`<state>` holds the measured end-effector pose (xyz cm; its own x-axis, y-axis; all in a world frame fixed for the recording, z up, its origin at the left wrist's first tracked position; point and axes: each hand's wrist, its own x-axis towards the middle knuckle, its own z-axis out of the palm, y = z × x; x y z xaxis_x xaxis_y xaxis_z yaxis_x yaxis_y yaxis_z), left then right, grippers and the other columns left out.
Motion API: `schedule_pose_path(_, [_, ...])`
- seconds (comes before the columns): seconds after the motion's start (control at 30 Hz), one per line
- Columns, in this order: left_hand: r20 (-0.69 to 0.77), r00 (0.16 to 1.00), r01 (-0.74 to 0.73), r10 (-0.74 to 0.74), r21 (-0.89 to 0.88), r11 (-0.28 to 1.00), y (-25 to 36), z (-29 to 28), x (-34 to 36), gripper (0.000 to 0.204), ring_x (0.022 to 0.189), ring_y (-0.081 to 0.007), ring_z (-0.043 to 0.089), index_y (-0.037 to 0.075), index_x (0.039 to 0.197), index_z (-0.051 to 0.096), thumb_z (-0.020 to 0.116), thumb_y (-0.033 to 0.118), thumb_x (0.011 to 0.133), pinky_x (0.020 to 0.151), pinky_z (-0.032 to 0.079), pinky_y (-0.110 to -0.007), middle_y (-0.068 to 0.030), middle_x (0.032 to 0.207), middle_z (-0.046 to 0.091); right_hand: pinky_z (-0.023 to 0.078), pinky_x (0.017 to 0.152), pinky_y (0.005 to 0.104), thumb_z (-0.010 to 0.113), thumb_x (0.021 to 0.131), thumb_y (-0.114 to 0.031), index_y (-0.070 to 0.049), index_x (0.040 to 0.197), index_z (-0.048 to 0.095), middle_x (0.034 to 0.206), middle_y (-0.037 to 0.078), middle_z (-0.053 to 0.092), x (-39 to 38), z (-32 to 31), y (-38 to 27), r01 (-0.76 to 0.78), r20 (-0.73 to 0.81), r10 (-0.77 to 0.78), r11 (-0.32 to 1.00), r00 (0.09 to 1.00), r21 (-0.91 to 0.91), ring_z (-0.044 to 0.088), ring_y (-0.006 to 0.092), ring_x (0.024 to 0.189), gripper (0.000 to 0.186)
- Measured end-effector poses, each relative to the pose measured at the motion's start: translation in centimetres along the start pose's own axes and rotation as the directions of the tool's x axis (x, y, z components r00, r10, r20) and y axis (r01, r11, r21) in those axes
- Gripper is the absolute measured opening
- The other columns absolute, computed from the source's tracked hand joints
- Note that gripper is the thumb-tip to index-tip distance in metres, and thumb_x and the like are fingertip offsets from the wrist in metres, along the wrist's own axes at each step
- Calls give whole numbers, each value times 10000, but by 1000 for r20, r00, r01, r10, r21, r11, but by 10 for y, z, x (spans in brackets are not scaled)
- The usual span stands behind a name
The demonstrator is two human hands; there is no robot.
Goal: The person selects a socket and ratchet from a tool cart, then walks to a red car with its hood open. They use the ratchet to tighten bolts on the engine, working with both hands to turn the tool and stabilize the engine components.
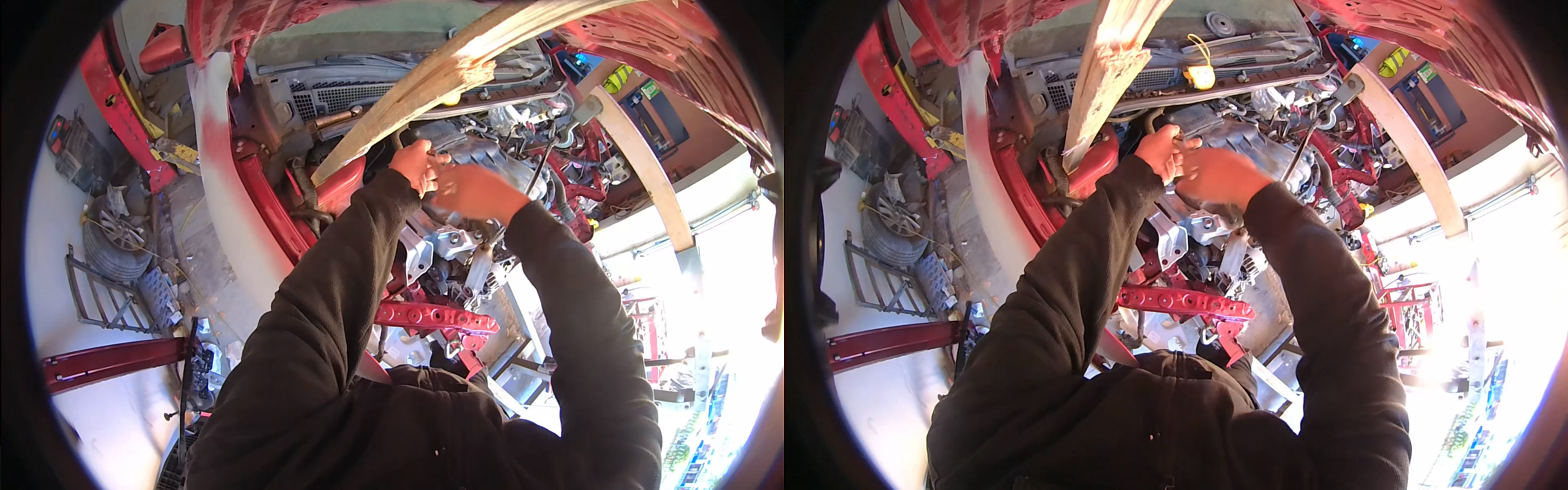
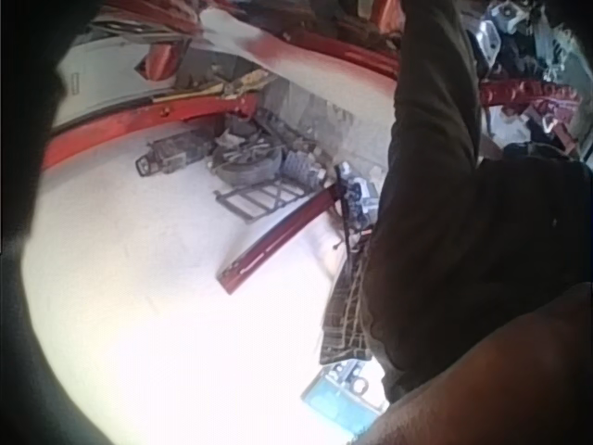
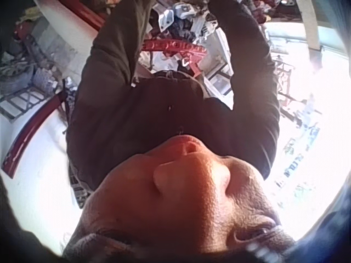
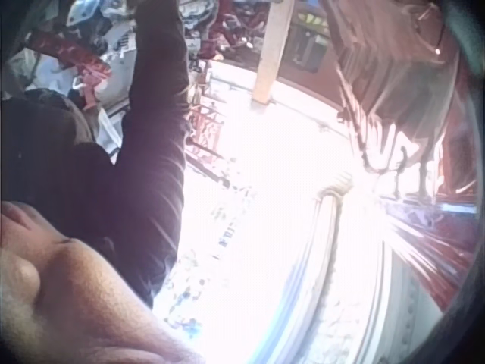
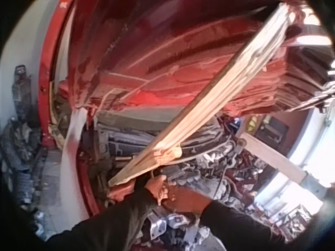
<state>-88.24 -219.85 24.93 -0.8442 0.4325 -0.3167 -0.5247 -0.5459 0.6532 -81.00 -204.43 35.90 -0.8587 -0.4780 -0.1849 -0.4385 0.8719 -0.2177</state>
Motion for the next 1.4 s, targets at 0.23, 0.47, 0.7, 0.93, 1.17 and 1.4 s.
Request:
schedule_pose_path(0.23, [19,999,31,-30,-43,999,-4,-2,10,389,1140,-295,769,87,1262,590,437,417,1124,1005,469,-594,-172,1335,738,601,920,487,731,930,-489,-196,1172,827,1099,166,797,-11,0,-7,-26,72,26,1000,997,-1,780,349,1069,392])
schedule_pose_path(0.47, [31,999,-29,28,34,999,-10,-10,22,323,1013,-335,774,33,1232,591,537,317,1088,805,654,-533,-263,1223,736,578,1028,555,693,936,-556,-230,1324,793,1259,218,750,-13,-4,-25,-100,96,138,942,986,-321,675,408,1272,517])
schedule_pose_path(0.7, [131,991,33,-37,33,999,-11,-20,29,218,1107,-337,762,108,1070,606,612,326,1069,707,592,-478,-186,1287,748,588,969,522,702,940,-496,-177,1195,795,1129,193,769,-9,4,-27,-189,-151,139,895,979,-405,729,404,1124,419])
schedule_pose_path(0.93, [23,999,-41,41,16,999,-15,-12,19,275,887,-324,781,50,1161,609,556,310,1087,670,611,-491,-185,1078,749,588,1025,522,676,927,-440,-279,1270,801,1329,145,750,1,6,-16,-176,91,194,968,977,-180,718,375,1226,399])
schedule_pose_path(1.17, [8,998,-63,63,-12,998,-9,-13,18,287,1178,-334,724,40,1169,593,561,315,1090,897,609,-536,-129,1109,722,605,914,510,700,901,-387,-217,1189,804,1089,161,783,-8,6,-27,-88,36,89,996,995,-25,748,420,1051,351])
schedule_pose_path(1.4, [26,996,-82,80,104,991,-8,-8,12,321,1018,-315,776,96,1081,621,525,401,1108,726,536,-406,-124,1124,792,618,898,525,669,925,-431,-118,1122,810,1126,148,803,5,12,0,-108,-4,110,964,994,-243,761,398,1069,396])
